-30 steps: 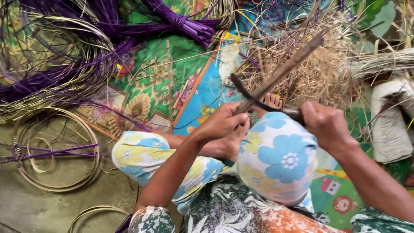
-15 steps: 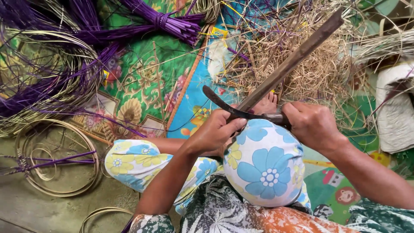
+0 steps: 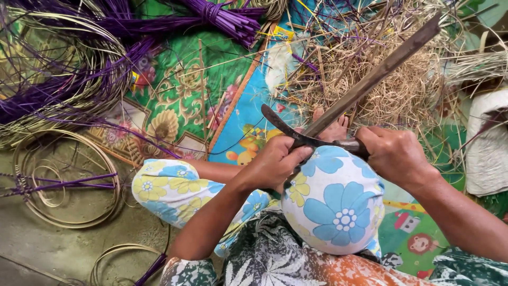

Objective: Trimming and shaving thin natural fiber strips using a hand knife to prepare them for weaving.

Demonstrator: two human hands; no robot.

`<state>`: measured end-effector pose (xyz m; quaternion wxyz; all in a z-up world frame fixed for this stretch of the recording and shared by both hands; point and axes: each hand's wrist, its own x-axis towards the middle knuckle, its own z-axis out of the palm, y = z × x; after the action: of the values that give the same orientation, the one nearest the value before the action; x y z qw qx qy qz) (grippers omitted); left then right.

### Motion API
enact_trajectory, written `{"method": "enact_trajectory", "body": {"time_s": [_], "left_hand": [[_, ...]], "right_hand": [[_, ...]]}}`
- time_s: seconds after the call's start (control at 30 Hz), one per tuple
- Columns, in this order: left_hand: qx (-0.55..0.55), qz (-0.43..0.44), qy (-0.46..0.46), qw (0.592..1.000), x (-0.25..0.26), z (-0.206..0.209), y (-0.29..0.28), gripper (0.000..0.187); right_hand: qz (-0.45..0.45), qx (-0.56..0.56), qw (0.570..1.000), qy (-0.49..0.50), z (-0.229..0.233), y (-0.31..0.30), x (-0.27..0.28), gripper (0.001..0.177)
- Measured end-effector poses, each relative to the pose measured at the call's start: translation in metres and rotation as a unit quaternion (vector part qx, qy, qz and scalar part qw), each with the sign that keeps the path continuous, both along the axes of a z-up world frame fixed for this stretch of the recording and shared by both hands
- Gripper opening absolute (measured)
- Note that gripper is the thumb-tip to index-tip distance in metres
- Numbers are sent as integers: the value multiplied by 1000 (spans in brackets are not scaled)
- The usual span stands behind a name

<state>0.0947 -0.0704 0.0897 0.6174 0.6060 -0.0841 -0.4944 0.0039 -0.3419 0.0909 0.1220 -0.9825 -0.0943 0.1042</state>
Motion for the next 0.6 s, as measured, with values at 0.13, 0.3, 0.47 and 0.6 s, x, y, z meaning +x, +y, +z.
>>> {"method": "enact_trajectory", "body": {"time_s": [0.13, 0.3, 0.47, 0.6], "left_hand": [[-18, -4, -46, 999, -1, 3, 3, 25], [-9, -3, -67, 998, -4, 4, 7, 29], [9, -6, -71, 997, -6, 11, 12, 22], [-20, 3, -61, 998, -7, 20, 19, 26]], "right_hand": [[4, -13, 1000, 5, 1, 1, 1, 18], [4, -14, 1000, -13, 4, 3, 3, 19], [11, -10, 1000, -16, 4, 3, 5, 19], [4, 0, 1000, -11, 3, 2, 3, 17]]}}
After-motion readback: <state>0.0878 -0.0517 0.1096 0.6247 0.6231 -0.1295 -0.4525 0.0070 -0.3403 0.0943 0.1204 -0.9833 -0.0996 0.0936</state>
